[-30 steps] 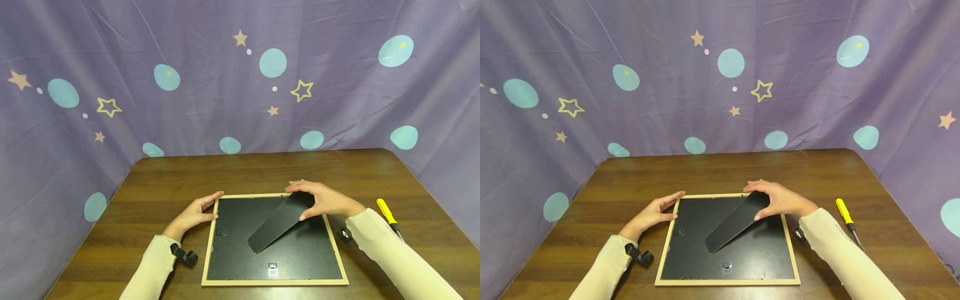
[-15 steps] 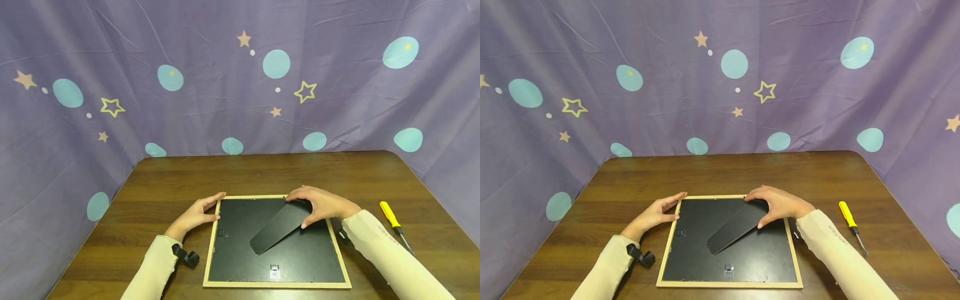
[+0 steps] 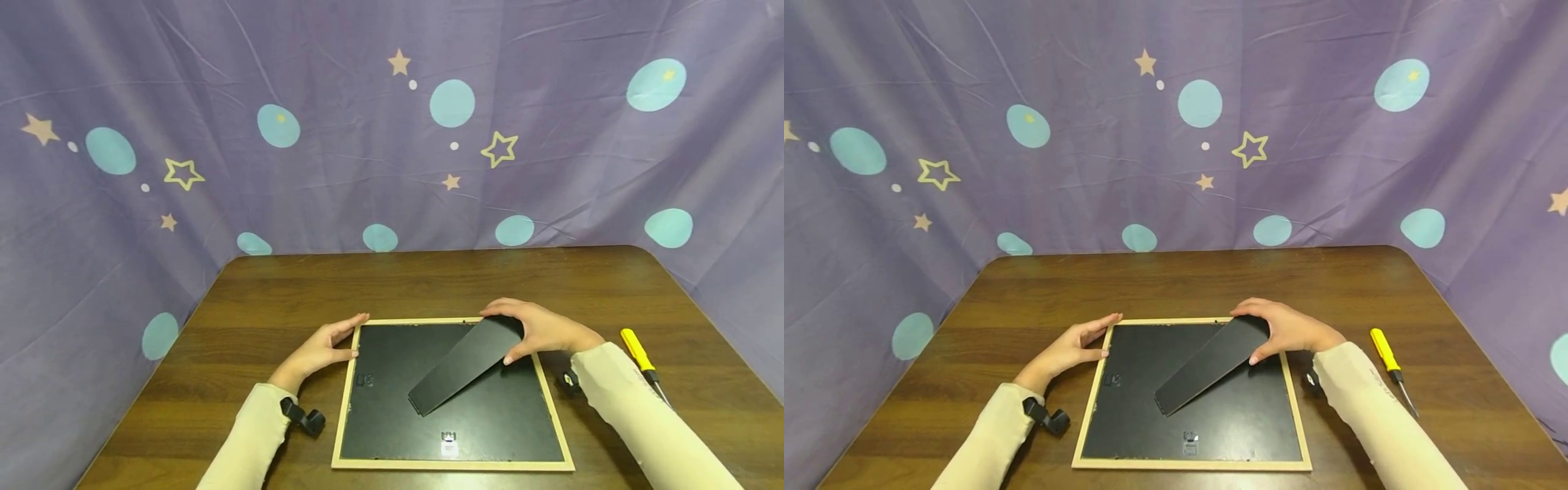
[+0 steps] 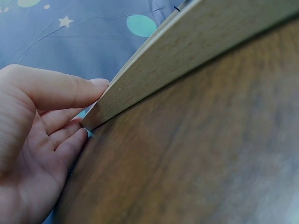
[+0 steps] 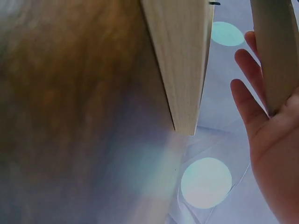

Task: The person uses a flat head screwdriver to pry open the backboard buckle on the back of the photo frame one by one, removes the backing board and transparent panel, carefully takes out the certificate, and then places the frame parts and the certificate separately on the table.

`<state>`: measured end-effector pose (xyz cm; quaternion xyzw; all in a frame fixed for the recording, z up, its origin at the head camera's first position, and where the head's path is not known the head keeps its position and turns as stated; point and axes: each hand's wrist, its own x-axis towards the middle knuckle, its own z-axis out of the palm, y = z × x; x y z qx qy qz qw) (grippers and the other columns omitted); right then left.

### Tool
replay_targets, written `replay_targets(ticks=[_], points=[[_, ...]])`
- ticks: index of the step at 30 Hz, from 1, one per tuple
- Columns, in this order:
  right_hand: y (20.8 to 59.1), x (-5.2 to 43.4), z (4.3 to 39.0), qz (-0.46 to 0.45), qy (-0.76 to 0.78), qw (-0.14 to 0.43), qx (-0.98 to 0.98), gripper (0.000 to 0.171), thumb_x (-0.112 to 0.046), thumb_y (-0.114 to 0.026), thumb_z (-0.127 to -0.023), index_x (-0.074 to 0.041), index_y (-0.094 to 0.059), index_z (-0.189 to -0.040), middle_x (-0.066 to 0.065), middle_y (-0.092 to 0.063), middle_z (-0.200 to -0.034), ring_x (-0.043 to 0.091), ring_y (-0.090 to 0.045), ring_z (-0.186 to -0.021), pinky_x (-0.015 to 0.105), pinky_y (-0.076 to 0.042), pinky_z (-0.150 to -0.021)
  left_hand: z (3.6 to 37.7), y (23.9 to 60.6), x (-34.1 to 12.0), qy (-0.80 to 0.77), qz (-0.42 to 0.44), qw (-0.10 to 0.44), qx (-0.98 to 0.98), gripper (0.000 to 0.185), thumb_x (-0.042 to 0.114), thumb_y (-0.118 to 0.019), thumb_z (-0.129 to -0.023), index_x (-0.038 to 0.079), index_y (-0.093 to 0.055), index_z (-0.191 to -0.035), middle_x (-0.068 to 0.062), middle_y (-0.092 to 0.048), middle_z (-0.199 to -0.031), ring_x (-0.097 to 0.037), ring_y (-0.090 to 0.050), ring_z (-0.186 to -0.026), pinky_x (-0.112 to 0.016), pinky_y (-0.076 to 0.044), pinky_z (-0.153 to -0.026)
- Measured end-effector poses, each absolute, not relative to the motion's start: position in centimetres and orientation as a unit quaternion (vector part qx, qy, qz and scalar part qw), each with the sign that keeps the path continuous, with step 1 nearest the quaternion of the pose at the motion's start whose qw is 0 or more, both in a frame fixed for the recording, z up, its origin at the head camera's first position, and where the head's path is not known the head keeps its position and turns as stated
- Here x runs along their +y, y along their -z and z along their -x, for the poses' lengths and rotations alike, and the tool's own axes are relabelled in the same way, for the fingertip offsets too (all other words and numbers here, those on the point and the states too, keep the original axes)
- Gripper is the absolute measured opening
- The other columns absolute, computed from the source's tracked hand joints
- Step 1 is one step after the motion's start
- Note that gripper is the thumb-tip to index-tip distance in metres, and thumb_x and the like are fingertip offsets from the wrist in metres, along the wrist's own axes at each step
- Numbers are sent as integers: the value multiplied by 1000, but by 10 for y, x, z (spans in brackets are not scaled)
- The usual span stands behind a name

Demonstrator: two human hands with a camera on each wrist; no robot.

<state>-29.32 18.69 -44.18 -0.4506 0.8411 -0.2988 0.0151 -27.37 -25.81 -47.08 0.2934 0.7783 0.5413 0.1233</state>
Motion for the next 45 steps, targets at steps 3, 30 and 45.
replay_targets(ticks=[3, 30, 45], points=[[442, 185, 293, 458, 294, 23, 839, 88, -41, -86, -61, -5, -51, -133, 11, -50, -134, 26, -44, -124, 28, -36, -104, 274, 471, -259, -543, -295, 124, 776, 69, -1, -66, -84, 1, -34, -145, -16, -32, -150, -30, -25, -139, -37, -26, -111], [432, 178, 289, 439, 276, 15, 855, 77, -46, -84, -62, -8, -60, -124, 4, -56, -127, 24, -51, -119, 39, -43, -99, 273, 469, -259, -551, -299, 139, 766, 66, -8, -60, -86, -2, -31, -145, -22, -30, -149, -34, -23, -139, -15, -34, -103], [427, 178, 288, 439, 260, -8, 860, 79, -51, -82, -63, -9, -60, -125, 9, -56, -129, 25, -50, -120, 45, -43, -97, 276, 470, -260, -554, -295, 154, 764, 68, -11, -57, -86, -1, -27, -146, -19, -25, -152, -35, -23, -139, -18, -36, -102]])
